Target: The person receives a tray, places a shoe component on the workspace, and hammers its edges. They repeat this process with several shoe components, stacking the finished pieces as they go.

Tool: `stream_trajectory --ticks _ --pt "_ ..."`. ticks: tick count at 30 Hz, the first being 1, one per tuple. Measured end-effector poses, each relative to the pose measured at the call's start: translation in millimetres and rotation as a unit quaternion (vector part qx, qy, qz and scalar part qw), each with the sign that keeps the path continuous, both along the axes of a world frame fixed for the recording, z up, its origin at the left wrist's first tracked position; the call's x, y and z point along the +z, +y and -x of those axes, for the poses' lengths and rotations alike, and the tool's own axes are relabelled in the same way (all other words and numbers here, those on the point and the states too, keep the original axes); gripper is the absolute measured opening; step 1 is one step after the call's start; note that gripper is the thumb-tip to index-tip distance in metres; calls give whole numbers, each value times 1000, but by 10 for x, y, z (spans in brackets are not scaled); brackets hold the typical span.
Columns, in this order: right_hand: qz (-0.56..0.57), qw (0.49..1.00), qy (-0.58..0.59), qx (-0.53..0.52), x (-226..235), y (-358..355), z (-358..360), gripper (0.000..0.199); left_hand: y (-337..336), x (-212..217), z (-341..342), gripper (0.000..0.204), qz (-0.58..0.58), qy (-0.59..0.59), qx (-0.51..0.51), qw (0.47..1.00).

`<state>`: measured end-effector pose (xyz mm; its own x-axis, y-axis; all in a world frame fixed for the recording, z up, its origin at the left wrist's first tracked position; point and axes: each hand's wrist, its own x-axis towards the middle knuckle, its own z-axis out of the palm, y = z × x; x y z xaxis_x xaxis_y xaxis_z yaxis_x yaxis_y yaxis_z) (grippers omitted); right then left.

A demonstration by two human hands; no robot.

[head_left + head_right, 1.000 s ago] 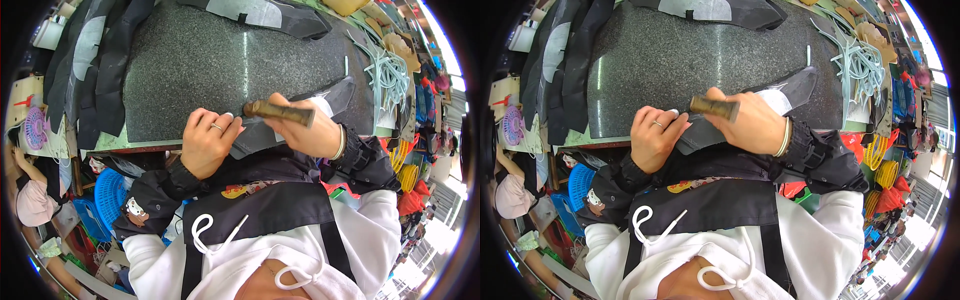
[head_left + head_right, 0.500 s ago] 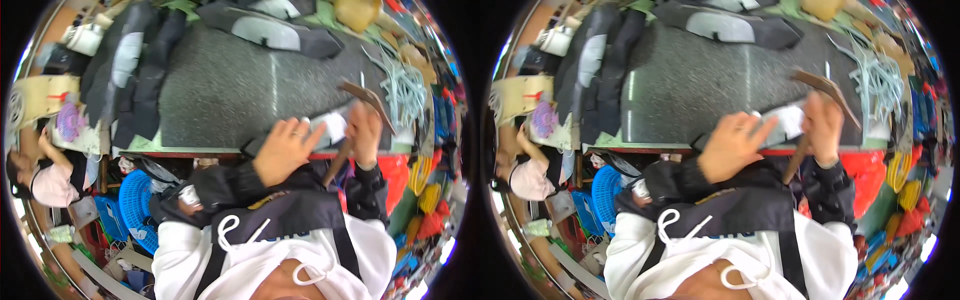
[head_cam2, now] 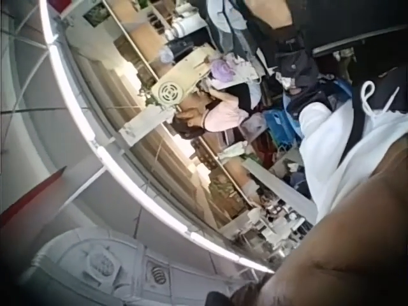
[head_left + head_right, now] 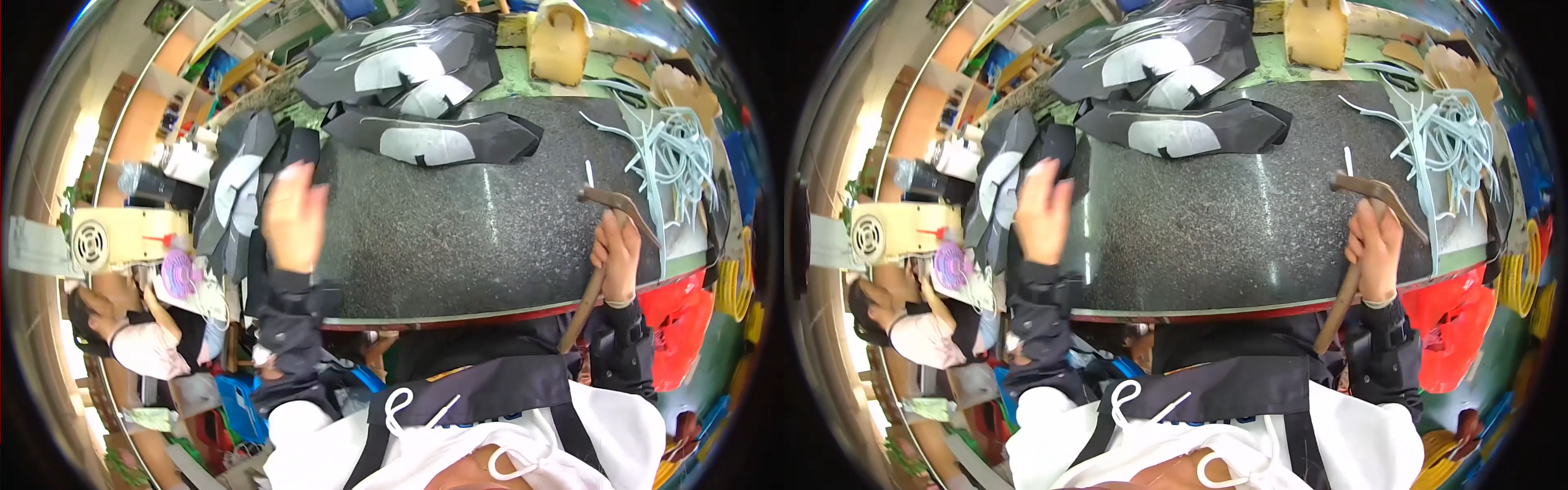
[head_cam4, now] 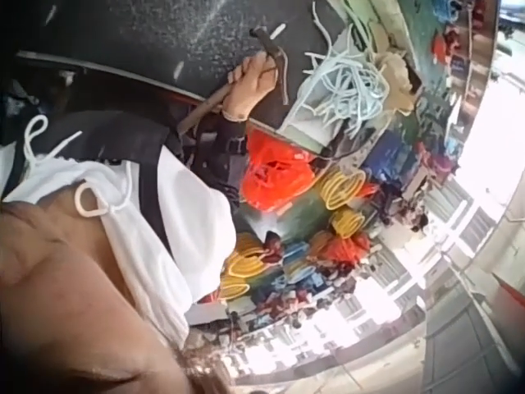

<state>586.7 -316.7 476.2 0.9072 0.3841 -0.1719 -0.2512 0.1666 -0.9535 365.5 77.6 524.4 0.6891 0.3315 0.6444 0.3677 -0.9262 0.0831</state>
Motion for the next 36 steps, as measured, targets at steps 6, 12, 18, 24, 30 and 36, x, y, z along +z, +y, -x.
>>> stream_trajectory --ticks 6,12,18,24,30,36 --pt "-9 999 31 4 38 79 202 15 -419 266 -1211 36 11 140 -191 972" --pt "53 996 -52 -44 92 -300 149 9 -1336 412 -538 28 282 148 -371 872" --pt "22 987 -39 153 624 -294 -22 14 -1498 -189 -191 33 529 256 -190 786" --pt "217 793 -447 352 346 -89 366 18 -1469 13 -387 32 432 336 -165 820" --pt "335 736 -369 458 597 -12 590 34 -1661 -341 -988 23 535 196 -302 764" --pt "194 771 -413 445 495 -40 296 31 -1887 -456 -1112 11 388 170 -334 842"
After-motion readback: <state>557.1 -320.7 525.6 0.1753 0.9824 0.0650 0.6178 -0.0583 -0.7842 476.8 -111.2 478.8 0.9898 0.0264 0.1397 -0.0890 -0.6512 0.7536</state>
